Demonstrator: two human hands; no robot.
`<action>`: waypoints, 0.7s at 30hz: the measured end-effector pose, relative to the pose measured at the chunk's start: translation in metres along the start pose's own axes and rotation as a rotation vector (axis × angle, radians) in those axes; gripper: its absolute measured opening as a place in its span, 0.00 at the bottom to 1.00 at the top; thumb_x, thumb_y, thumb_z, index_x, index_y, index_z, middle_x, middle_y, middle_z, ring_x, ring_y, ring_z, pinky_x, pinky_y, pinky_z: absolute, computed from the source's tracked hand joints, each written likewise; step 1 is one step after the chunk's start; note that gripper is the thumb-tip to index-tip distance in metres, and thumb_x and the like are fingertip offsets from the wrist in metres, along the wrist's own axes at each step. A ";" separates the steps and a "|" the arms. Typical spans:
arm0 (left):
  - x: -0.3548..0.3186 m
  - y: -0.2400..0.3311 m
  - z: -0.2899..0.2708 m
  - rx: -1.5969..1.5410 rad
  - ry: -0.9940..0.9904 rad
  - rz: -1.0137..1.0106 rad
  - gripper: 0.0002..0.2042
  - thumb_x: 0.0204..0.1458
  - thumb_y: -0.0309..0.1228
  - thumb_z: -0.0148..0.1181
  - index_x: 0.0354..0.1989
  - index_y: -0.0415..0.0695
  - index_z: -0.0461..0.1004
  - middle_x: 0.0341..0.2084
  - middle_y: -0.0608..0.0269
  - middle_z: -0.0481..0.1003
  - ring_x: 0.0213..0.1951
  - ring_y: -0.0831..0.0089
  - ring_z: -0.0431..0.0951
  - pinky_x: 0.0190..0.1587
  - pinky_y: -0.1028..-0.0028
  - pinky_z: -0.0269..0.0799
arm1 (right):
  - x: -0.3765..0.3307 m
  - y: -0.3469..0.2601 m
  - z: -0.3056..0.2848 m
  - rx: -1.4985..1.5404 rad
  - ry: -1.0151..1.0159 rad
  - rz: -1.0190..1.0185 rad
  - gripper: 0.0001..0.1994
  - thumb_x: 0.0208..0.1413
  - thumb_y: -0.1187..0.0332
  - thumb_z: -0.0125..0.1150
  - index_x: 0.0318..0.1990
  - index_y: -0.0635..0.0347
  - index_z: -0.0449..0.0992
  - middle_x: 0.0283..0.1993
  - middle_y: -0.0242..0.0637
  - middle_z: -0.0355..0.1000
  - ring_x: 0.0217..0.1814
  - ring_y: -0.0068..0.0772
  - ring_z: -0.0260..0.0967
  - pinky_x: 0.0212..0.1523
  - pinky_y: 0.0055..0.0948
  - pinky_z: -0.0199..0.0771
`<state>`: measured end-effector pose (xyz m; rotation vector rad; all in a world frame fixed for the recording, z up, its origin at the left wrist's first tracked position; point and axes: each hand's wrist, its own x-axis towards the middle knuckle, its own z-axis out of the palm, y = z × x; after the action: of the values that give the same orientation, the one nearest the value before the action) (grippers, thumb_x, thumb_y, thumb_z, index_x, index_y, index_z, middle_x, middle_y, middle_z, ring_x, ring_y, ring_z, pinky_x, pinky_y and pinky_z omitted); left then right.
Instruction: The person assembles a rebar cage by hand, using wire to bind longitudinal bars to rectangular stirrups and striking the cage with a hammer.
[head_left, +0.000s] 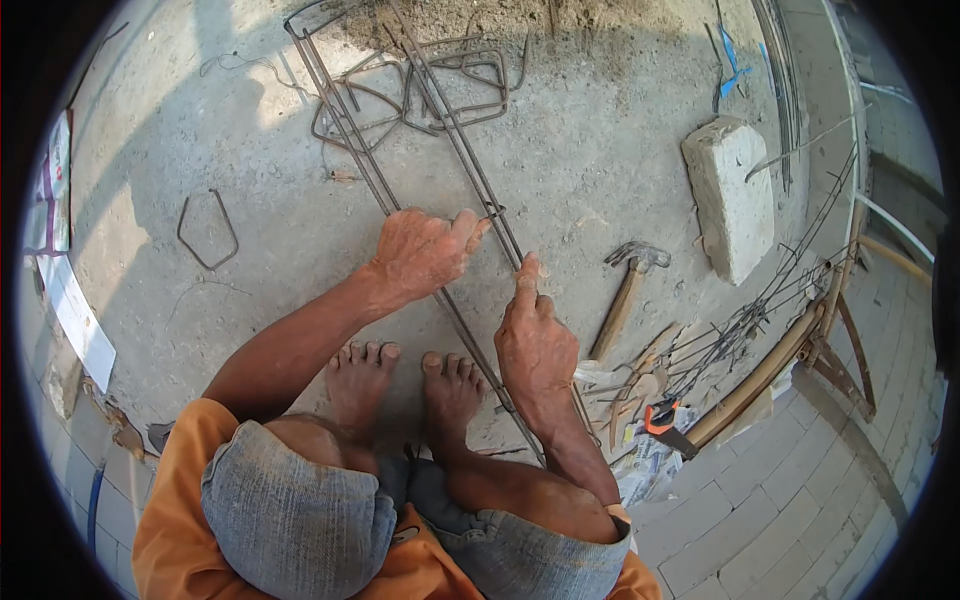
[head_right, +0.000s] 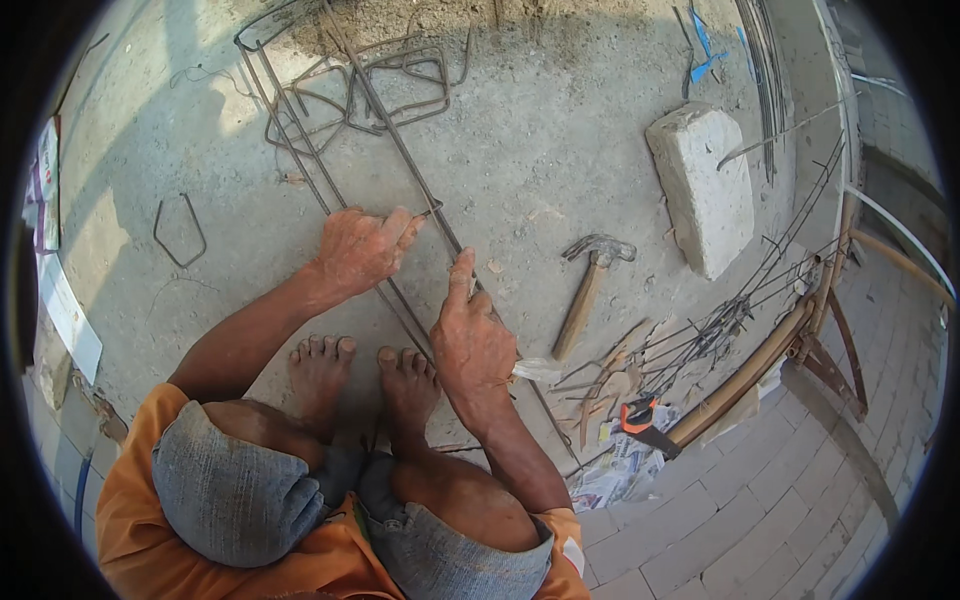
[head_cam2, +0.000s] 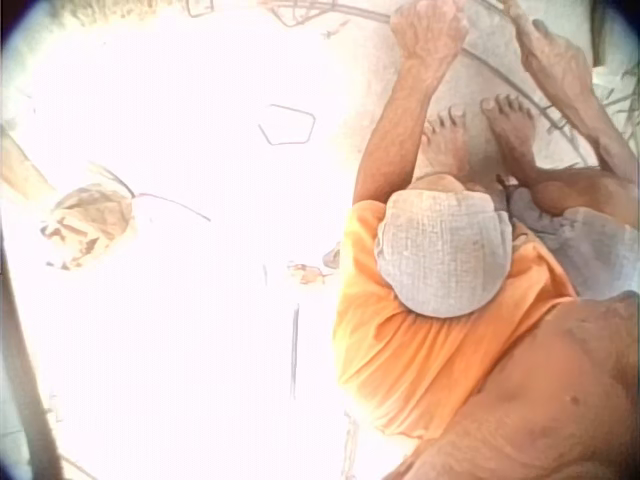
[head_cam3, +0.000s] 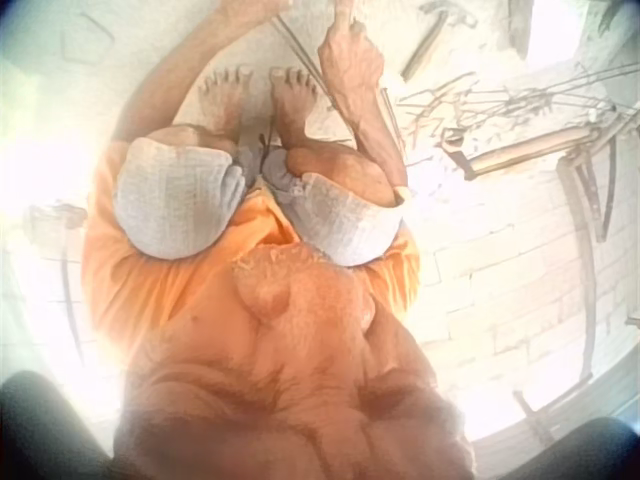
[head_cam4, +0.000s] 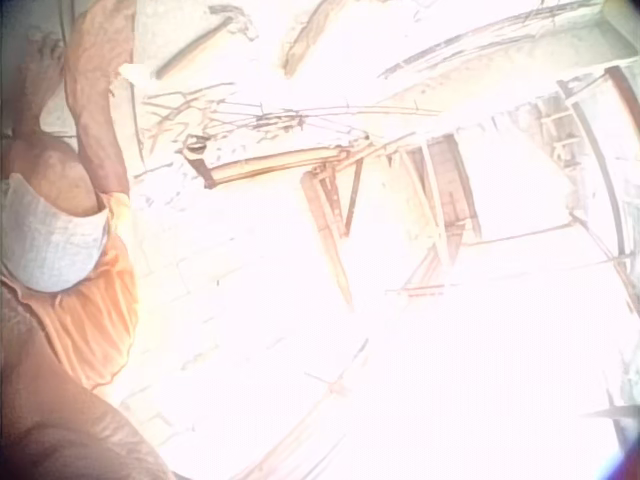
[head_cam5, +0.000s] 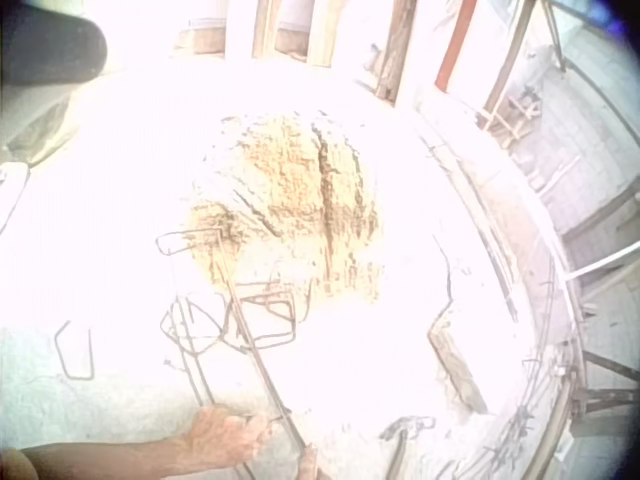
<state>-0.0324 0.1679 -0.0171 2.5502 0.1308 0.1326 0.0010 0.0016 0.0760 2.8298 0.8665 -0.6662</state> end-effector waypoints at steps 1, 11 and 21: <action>0.003 0.002 0.002 0.021 0.020 0.006 0.13 0.54 0.34 0.60 0.20 0.46 0.66 0.03 0.62 0.63 0.06 0.65 0.66 0.10 0.68 0.58 | 0.003 0.002 -0.002 -0.002 0.005 0.012 0.32 0.50 0.73 0.55 0.65 0.64 0.58 0.25 0.46 0.71 0.17 0.41 0.73 0.15 0.36 0.72; 0.010 0.003 0.000 0.095 0.138 0.072 0.12 0.54 0.35 0.60 0.21 0.47 0.68 0.03 0.63 0.62 0.06 0.66 0.64 0.10 0.68 0.59 | 0.006 0.007 -0.023 -0.044 -0.026 0.022 0.32 0.50 0.73 0.54 0.66 0.65 0.57 0.25 0.46 0.71 0.19 0.43 0.74 0.17 0.38 0.73; 0.000 -0.004 0.000 0.046 0.094 0.041 0.13 0.54 0.35 0.61 0.20 0.47 0.68 0.03 0.62 0.63 0.07 0.65 0.66 0.10 0.67 0.58 | 0.003 0.015 -0.026 0.127 0.115 -0.100 0.30 0.58 0.70 0.54 0.68 0.57 0.55 0.24 0.46 0.72 0.17 0.43 0.71 0.15 0.38 0.68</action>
<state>-0.0322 0.1714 -0.0190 2.5943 0.1187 0.2687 0.0219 -0.0032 0.0979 2.9795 1.0256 -0.5955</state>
